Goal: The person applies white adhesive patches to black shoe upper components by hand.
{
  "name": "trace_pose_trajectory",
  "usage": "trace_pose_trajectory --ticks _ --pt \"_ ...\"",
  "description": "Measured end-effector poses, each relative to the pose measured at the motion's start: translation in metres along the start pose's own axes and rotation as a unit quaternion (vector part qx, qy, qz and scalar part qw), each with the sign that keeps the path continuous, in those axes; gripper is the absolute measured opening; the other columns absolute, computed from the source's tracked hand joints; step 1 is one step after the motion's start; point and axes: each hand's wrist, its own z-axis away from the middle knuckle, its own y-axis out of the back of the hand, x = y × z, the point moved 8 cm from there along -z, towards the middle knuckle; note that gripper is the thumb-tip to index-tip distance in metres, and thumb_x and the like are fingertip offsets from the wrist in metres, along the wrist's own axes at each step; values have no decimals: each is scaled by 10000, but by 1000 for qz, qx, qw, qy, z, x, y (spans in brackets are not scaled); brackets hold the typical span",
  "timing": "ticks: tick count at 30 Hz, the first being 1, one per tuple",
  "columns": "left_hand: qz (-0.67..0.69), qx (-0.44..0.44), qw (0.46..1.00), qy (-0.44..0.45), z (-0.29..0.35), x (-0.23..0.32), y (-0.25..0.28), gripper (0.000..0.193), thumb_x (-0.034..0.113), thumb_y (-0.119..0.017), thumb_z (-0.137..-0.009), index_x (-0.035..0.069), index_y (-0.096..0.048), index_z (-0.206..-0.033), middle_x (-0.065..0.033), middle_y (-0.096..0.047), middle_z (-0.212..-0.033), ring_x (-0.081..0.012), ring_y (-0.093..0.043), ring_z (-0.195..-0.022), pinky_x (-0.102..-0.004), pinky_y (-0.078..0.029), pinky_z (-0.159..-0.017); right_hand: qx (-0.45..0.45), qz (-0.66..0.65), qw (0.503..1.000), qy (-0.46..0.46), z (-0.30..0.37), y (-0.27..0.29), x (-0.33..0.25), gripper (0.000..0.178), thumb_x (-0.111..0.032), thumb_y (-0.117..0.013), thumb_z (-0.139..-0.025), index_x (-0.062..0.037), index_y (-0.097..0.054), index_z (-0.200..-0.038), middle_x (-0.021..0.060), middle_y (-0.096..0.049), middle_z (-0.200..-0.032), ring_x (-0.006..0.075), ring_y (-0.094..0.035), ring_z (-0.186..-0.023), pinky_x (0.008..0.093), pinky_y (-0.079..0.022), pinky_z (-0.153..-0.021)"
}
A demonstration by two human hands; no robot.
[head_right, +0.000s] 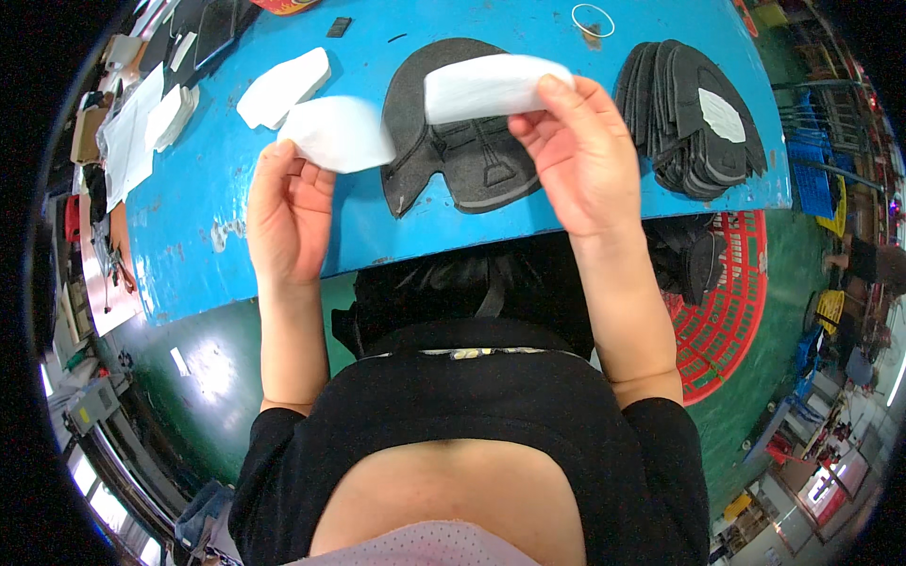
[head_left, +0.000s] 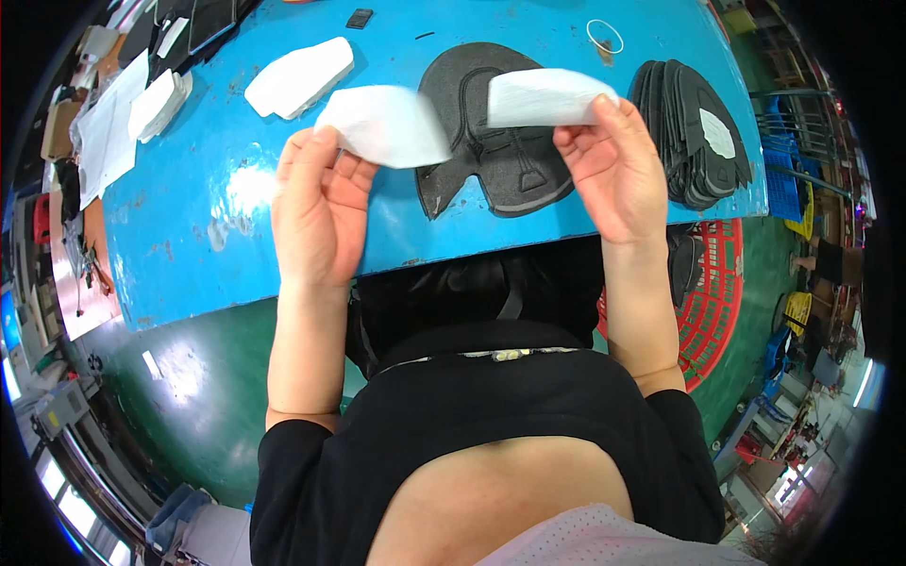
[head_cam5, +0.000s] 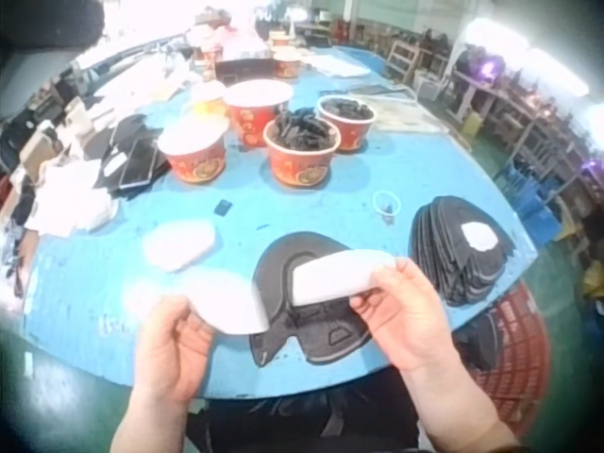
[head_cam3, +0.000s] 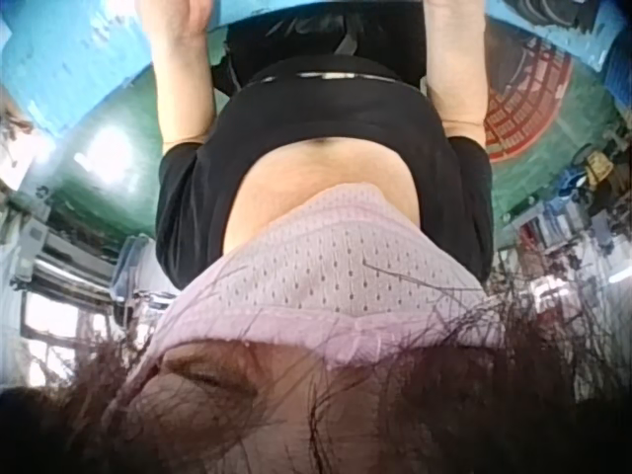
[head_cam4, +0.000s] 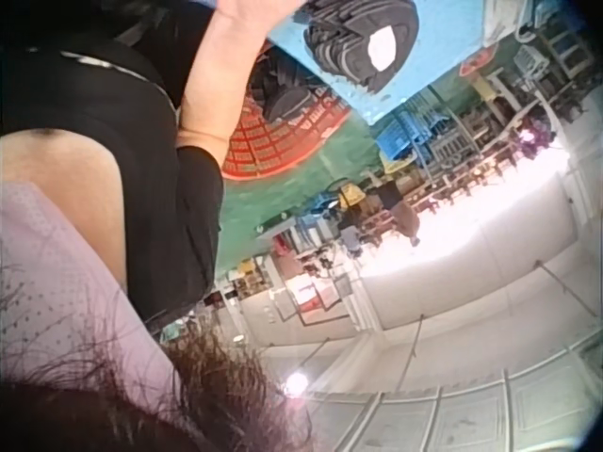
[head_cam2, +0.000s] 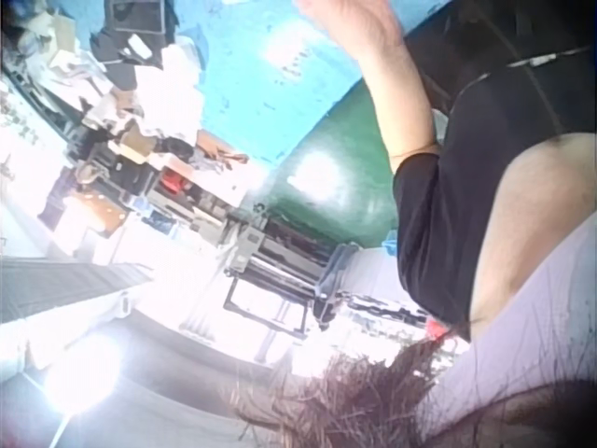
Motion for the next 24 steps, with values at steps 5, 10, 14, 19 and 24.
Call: trace_pose_trajectory --ticks 5,10,14,19,24 --pt "5 -39 999 12 4 -2 -5 79 104 -509 -913 42 -531 -956 -119 -618 -1016 -245 -617 -951 -387 -502 -835 47 218 943 246 -1 0 -52 73 19 -565 -833 -18 -565 -895 118 -631 -956 174 -609 -824 297 -492 -771" --pt "-11 -97 994 49 10 -15 -31 137 151 -468 -946 36 -499 -1015 -139 -609 -1040 -257 -616 -971 -382 -517 -806 -81 441 860 244 1 -30 -76 230 42 -602 -763 -19 -576 -982 102 -635 -947 138 -613 -836 271 -494 -757" --pt "25 -112 992 60 18 -25 -52 151 140 -441 -953 31 -444 -1058 -166 -574 -1105 -275 -602 -999 -407 -500 -854 -149 673 661 296 45 -97 -19 353 -22 -664 -694 -58 -621 -1042 48 -648 -915 99 -625 -824 235 -490 -686" --pt "-41 -118 991 50 30 -25 -72 327 85 -438 -929 -3 -368 -1236 -193 -473 -1248 -299 -507 -1145 -402 -442 -948 -99 571 790 201 29 -64 -7 289 -67 -642 -775 -13 -612 -1057 40 -656 -873 103 -621 -782 225 -489 -672" --pt "-382 -134 906 -121 18 -6 -65 730 107 -711 -767 13 -281 -1350 -193 -391 -1309 -248 -503 -1091 -330 -443 -856 -73 231 957 -160 17 -27 17 186 -149 -582 -853 -22 -621 -983 38 -646 -800 -25 -380 -513 146 -261 -435"
